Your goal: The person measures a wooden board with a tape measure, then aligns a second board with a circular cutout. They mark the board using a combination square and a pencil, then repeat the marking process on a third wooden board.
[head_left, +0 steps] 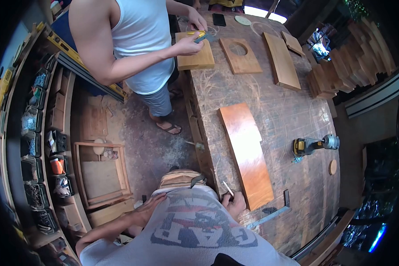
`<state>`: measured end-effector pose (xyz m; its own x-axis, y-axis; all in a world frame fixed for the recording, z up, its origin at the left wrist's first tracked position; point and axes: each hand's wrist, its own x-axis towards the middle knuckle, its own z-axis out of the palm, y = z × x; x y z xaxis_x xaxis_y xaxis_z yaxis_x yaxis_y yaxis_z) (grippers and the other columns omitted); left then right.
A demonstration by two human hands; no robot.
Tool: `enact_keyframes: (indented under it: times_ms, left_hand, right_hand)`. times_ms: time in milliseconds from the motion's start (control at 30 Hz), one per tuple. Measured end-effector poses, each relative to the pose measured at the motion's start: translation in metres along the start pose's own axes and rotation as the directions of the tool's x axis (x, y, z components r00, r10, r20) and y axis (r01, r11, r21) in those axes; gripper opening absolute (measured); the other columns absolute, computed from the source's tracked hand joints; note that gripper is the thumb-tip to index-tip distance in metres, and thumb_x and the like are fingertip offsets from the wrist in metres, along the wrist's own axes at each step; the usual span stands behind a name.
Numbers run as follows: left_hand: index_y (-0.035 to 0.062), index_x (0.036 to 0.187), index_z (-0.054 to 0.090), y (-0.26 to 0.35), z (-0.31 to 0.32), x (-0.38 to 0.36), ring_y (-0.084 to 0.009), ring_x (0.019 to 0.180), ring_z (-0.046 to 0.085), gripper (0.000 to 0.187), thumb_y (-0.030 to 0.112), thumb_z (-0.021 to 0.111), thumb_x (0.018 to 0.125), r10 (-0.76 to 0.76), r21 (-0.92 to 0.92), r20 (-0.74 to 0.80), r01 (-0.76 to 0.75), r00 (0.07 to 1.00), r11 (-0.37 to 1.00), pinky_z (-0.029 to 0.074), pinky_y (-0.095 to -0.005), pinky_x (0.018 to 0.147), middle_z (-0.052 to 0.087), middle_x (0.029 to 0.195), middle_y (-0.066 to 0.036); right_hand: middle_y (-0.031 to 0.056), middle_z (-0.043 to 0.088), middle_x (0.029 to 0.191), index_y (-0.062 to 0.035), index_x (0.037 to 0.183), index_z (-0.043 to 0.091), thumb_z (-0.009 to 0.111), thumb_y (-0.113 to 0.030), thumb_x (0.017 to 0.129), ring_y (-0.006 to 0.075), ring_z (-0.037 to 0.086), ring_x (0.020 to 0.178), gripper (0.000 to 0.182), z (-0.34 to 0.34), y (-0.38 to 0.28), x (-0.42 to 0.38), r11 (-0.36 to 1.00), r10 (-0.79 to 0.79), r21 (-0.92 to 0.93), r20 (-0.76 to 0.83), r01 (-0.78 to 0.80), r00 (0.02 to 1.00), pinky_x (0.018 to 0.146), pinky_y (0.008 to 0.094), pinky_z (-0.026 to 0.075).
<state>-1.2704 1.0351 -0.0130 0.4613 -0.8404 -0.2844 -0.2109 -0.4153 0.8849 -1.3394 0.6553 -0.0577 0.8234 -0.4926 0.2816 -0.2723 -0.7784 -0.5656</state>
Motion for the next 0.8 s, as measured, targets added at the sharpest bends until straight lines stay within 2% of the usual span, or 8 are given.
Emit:
enact_keyframes:
  times_ms: [100,200,300,400,500,600,700,800]
  left_hand:
    - [0.0066,0.164,0.01,-0.001,0.0,0.001,-0.0427,0.156,0.015,0.106,0.035,0.078,0.087,-0.012,0.038,0.033,0.011,0.999,0.999,0.019,-0.0507,0.127,0.014,0.167,-0.024]
    - [0.0067,0.164,0.01,0.001,-0.002,0.001,-0.0431,0.156,0.015,0.107,0.037,0.078,0.087,0.051,0.024,-0.007,-0.051,0.999,0.998,0.019,-0.0521,0.126,0.014,0.167,-0.024]
    - [0.0074,0.164,0.011,-0.003,0.002,-0.001,-0.043,0.156,0.015,0.108,0.039,0.078,0.086,0.046,0.0,-0.019,-0.046,0.999,0.999,0.018,-0.0531,0.126,0.015,0.167,-0.025]
    - [0.0054,0.161,0.013,-0.004,0.005,-0.002,-0.0459,0.155,0.017,0.114,0.031,0.085,0.076,-0.017,0.039,0.0,0.017,1.0,0.999,0.02,-0.0526,0.126,0.015,0.167,-0.024]
    - [0.0055,0.162,0.012,-0.007,0.01,-0.004,-0.0459,0.155,0.016,0.112,0.031,0.083,0.079,-0.039,0.02,0.006,0.039,0.999,0.999,0.02,-0.0523,0.127,0.014,0.167,-0.023]
    - [0.0062,0.162,0.012,-0.004,0.007,-0.004,-0.0451,0.156,0.015,0.114,0.031,0.084,0.078,-0.01,0.041,0.002,0.01,1.0,0.999,0.02,-0.0526,0.127,0.013,0.168,-0.023]
    - [0.0066,0.162,0.012,0.006,0.004,-0.004,-0.0448,0.156,0.015,0.116,0.031,0.085,0.076,-0.06,0.046,0.022,0.058,0.998,0.997,0.02,-0.0527,0.127,0.013,0.168,-0.022]
    - [0.0077,0.162,0.012,0.006,0.004,-0.003,-0.0449,0.155,0.016,0.118,0.031,0.087,0.074,-0.046,0.046,0.016,0.045,0.999,0.998,0.021,-0.0529,0.126,0.012,0.168,-0.021]
  right_hand:
    - [0.0125,0.064,0.078,-0.0078,0.087,0.068,0.066,-0.01,0.082,0.0356,0.064,0.07,0.006,0.001,0.004,-0.001,1.0,-0.012,0.001,0.012,0.012,1.0,0.063,0.0451,0.05]
    - [0.0123,0.064,0.079,-0.0077,0.088,0.068,0.066,-0.01,0.082,0.0353,0.064,0.071,0.007,0.002,0.003,-0.002,1.0,0.01,-0.018,0.009,-0.01,1.0,0.064,0.0451,0.051]
    - [0.0122,0.065,0.079,-0.0078,0.089,0.069,0.067,-0.011,0.082,0.0351,0.064,0.071,0.008,0.002,0.003,-0.002,1.0,0.002,-0.02,0.001,-0.002,1.0,0.063,0.0451,0.05]
    - [0.0125,0.064,0.078,-0.0081,0.09,0.069,0.067,-0.011,0.082,0.0353,0.063,0.07,0.008,0.0,0.003,-0.002,0.999,0.028,-0.024,0.037,-0.027,0.999,0.063,0.0454,0.05]
    - [0.0129,0.062,0.077,-0.0082,0.09,0.069,0.067,-0.01,0.082,0.0356,0.063,0.07,0.008,-0.002,0.0,0.0,0.999,0.03,-0.029,0.047,-0.029,0.998,0.063,0.0459,0.05]
    - [0.0131,0.062,0.077,-0.0084,0.09,0.069,0.067,-0.01,0.082,0.0358,0.063,0.07,0.008,-0.001,0.003,-0.001,1.0,0.016,-0.022,0.041,-0.015,0.999,0.063,0.046,0.05]
    - [0.0134,0.062,0.078,-0.0082,0.089,0.069,0.067,-0.01,0.082,0.036,0.063,0.071,0.007,0.001,0.005,-0.002,1.0,0.007,-0.011,0.031,-0.007,0.999,0.063,0.0462,0.05]
    - [0.0136,0.062,0.078,-0.0076,0.088,0.068,0.067,-0.01,0.082,0.0362,0.063,0.071,0.006,0.001,0.005,-0.001,1.0,-0.002,-0.009,0.028,0.002,1.0,0.063,0.0462,0.05]
